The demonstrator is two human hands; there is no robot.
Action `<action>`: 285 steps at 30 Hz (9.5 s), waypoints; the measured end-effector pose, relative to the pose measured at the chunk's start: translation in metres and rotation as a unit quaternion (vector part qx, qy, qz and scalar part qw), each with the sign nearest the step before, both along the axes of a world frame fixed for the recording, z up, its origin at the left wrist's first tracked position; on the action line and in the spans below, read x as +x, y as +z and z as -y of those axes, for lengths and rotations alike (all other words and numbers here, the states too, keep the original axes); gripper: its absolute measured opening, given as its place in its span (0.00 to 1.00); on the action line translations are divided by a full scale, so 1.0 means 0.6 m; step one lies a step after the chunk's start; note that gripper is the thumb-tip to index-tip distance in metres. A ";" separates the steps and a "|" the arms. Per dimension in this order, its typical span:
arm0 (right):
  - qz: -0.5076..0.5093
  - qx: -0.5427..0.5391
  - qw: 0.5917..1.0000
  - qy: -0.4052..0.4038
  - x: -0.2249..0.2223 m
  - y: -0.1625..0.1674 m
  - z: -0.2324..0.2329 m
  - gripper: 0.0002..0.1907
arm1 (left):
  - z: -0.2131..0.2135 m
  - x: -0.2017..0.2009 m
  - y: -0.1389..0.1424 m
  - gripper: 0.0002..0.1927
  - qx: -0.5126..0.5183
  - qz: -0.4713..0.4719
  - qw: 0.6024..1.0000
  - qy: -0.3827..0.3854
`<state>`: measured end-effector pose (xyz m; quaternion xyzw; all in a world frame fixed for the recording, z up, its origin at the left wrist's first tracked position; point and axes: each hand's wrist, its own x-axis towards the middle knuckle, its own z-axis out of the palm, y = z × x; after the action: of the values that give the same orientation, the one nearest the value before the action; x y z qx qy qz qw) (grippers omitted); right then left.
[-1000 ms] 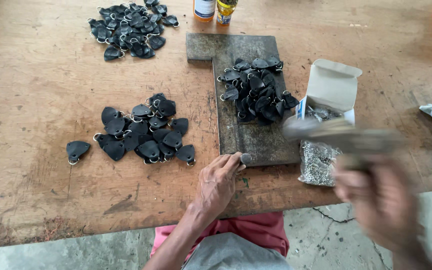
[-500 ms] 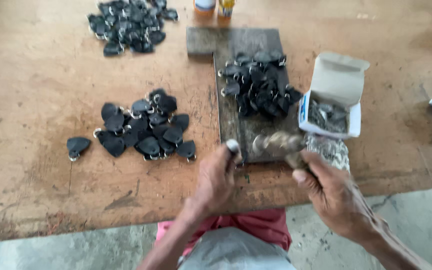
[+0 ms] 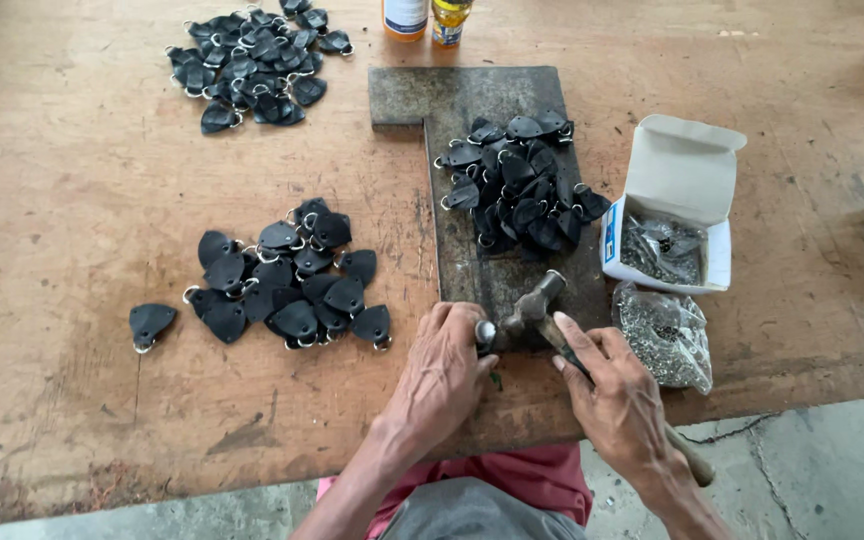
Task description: The person attaches metal split rings to black leather keychain tags. They pick a leather tag, insert a metal ring through its hole using a small punch tool, hammer the ring closed on a steel block with a ball-peen hammer, and place the finished keychain on the table with the growing pile.
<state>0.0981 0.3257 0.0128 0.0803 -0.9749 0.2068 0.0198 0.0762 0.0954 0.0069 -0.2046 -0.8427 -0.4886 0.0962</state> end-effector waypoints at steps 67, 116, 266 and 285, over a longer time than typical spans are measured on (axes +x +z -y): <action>-0.110 -0.161 0.977 0.088 0.022 0.062 -0.079 0.20 | -0.025 0.035 0.039 0.21 0.220 0.099 0.964 -0.115; -0.012 0.103 0.993 -0.053 -0.183 0.005 -0.172 0.06 | -0.051 0.013 0.008 0.20 0.316 0.391 0.864 0.006; 0.195 -0.100 0.976 -0.018 -0.011 0.097 -0.020 0.18 | -0.005 0.001 -0.049 0.17 0.049 -0.054 0.995 0.066; 0.079 -0.165 0.961 0.207 -0.002 0.136 -0.014 0.20 | -0.016 -0.004 -0.041 0.14 0.038 -0.097 0.992 0.077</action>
<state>0.0969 0.3340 0.0947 0.2590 -0.8880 0.3698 -0.0872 0.0738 0.1050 -0.0175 -0.1816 -0.8234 -0.4895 0.2225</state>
